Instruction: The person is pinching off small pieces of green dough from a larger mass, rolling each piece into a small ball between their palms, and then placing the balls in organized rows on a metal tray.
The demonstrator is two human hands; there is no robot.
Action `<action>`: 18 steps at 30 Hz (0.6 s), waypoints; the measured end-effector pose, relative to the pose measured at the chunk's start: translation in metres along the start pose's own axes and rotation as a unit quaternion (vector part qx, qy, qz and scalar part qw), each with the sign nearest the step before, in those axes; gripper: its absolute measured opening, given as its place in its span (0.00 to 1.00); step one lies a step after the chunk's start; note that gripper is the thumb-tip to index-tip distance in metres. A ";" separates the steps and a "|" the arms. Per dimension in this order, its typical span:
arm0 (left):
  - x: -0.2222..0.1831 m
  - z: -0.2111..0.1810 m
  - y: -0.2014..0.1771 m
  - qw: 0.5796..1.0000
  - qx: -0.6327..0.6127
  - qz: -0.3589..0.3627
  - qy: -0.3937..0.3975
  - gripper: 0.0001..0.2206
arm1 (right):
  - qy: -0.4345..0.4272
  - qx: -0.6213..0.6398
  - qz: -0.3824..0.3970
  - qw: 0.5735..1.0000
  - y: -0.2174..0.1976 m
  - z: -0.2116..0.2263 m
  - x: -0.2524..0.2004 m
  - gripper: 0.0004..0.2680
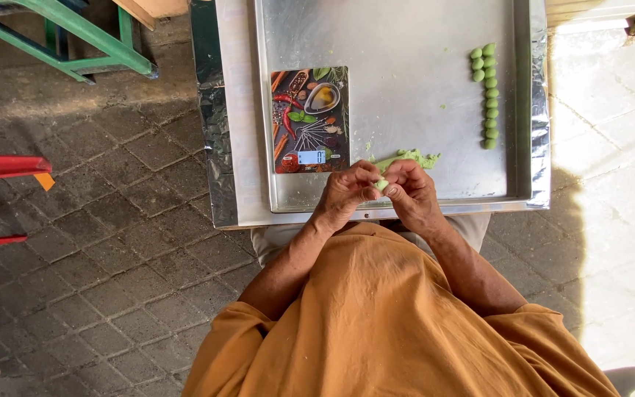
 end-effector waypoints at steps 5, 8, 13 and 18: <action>-0.002 -0.017 0.019 0.995 -0.085 0.029 -0.041 0.10 | -0.007 -0.018 0.075 0.997 0.008 0.017 -0.004 0.15; -0.001 0.002 0.008 0.993 -0.096 0.032 -0.062 0.09 | 0.010 0.002 0.078 0.997 0.009 0.016 -0.001 0.15; -0.006 0.009 0.006 0.999 -0.019 0.021 -0.017 0.18 | 0.052 -0.027 0.035 0.998 0.009 0.016 0.000 0.11; -0.010 -0.004 0.012 0.991 0.122 0.024 0.057 0.15 | 0.070 -0.072 -0.026 0.995 -0.001 0.002 -0.002 0.08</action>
Point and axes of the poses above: each hand's wrist, its own x-axis towards the middle knuckle, its own y-axis out of the palm, z = x × y, the point moved 3 cm from there along x, towards the middle knuckle, and after that the axes turned 9 degrees about -x, right-handed, at the moved point
